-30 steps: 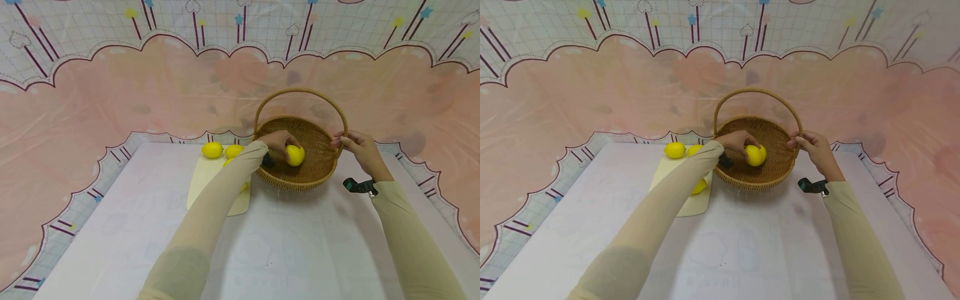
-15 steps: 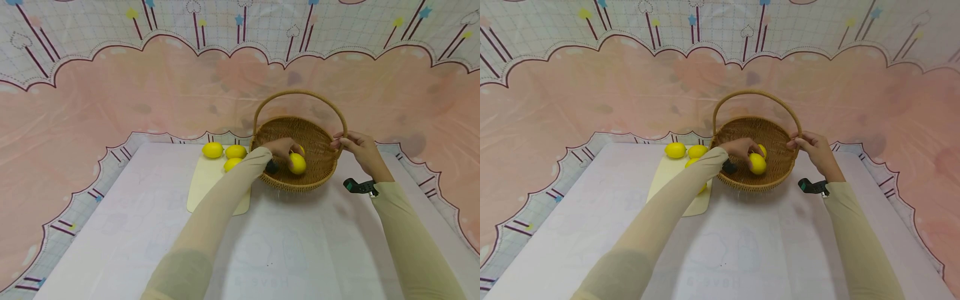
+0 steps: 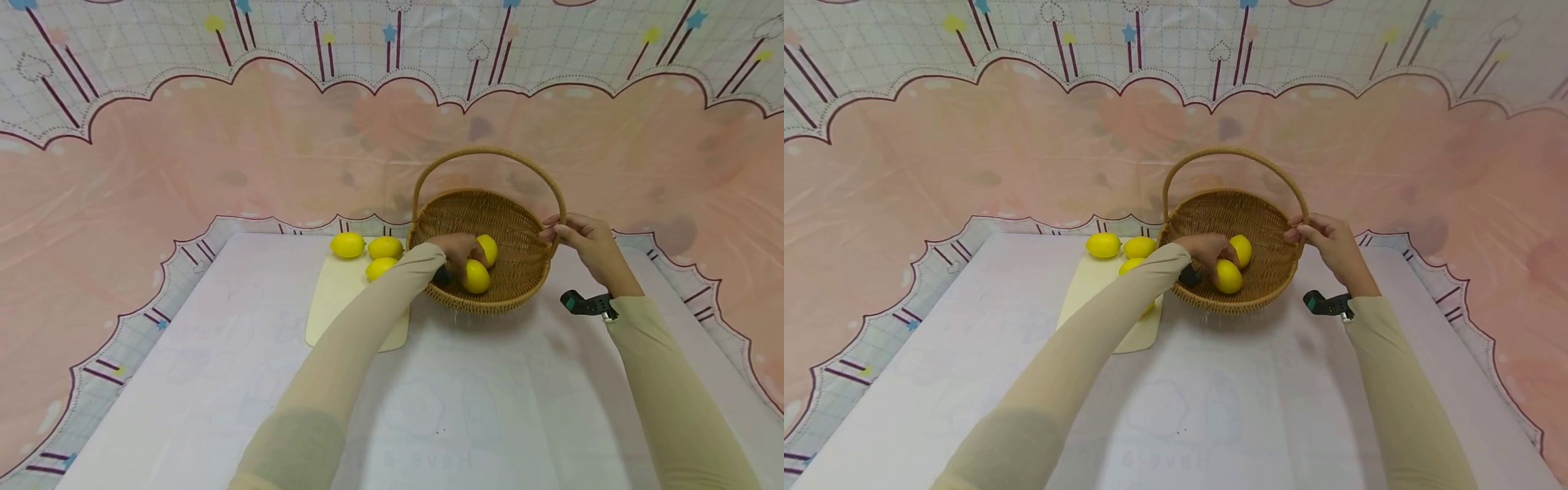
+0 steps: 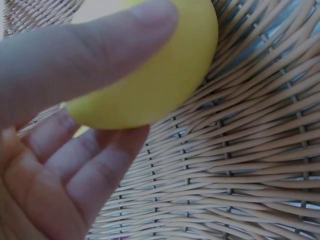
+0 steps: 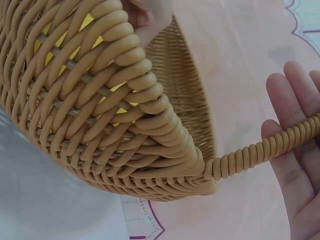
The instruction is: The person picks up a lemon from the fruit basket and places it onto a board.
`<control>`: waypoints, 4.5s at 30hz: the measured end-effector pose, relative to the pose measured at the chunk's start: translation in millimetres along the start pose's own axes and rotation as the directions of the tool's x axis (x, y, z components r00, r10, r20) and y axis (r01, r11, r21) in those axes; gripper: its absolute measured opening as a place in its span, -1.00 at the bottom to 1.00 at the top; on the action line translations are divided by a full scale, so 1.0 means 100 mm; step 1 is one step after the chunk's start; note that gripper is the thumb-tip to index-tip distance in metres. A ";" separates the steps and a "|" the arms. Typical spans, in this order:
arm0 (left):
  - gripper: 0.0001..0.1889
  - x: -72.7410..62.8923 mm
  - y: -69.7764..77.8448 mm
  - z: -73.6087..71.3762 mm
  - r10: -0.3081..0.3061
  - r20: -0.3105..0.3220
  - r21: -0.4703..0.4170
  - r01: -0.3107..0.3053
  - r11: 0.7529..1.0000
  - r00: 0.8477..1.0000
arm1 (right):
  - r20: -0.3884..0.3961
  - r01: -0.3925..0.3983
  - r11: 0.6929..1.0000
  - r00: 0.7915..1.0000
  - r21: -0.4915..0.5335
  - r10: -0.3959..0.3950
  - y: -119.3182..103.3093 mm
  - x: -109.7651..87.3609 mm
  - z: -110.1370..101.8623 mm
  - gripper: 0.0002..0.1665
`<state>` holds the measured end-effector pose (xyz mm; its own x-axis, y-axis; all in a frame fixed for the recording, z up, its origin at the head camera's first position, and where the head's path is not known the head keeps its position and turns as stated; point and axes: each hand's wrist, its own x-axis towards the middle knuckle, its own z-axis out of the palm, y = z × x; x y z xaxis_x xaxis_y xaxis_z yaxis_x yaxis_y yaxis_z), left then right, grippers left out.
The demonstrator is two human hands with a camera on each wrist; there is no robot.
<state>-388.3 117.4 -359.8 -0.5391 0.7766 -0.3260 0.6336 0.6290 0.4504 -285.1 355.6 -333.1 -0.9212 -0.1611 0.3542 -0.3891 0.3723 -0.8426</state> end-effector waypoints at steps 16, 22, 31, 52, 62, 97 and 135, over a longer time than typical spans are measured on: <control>-0.45 0.01 -0.05 0.03 -0.040 0.027 0.087 0.038 0.995 0.999 | -0.007 0.004 1.000 1.000 -0.026 -0.004 0.00 0.00 0.01 -0.68; -0.46 0.03 -0.07 0.03 -0.037 0.047 0.063 0.034 0.997 0.998 | -0.009 -0.005 0.999 1.000 -0.033 0.005 0.00 0.00 0.01 -0.67; -0.48 0.06 -0.08 0.02 -0.008 0.027 0.104 0.005 0.995 1.000 | -0.009 0.008 1.000 1.000 -0.020 -0.008 0.00 0.00 0.00 -0.68; -0.45 0.07 -0.06 0.02 0.039 -0.077 0.050 -0.036 0.998 0.996 | -0.012 -0.019 0.999 1.000 -0.047 0.019 0.00 0.00 0.01 -0.64; -0.44 0.06 -0.04 0.01 0.049 -0.049 0.022 -0.048 0.999 0.998 | -0.012 -0.016 0.999 1.000 -0.043 0.015 0.00 0.00 0.01 -0.66; -0.35 0.08 -0.02 0.03 0.090 -0.101 0.010 -0.089 0.996 0.991 | -0.010 -0.002 1.000 1.000 -0.017 0.002 -0.02 -0.01 0.01 -0.64; -0.37 -0.52 0.03 -0.21 0.168 -0.582 -0.269 -0.383 0.883 0.796 | -0.040 -0.028 0.999 0.999 0.026 0.029 -0.01 -0.10 0.03 -0.68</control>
<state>-369.8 78.1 -323.6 -0.6454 0.7024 0.3001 0.6172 0.2481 0.7467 -275.6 354.1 -336.7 -0.9317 -0.1134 0.3451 -0.3625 0.3531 -0.8625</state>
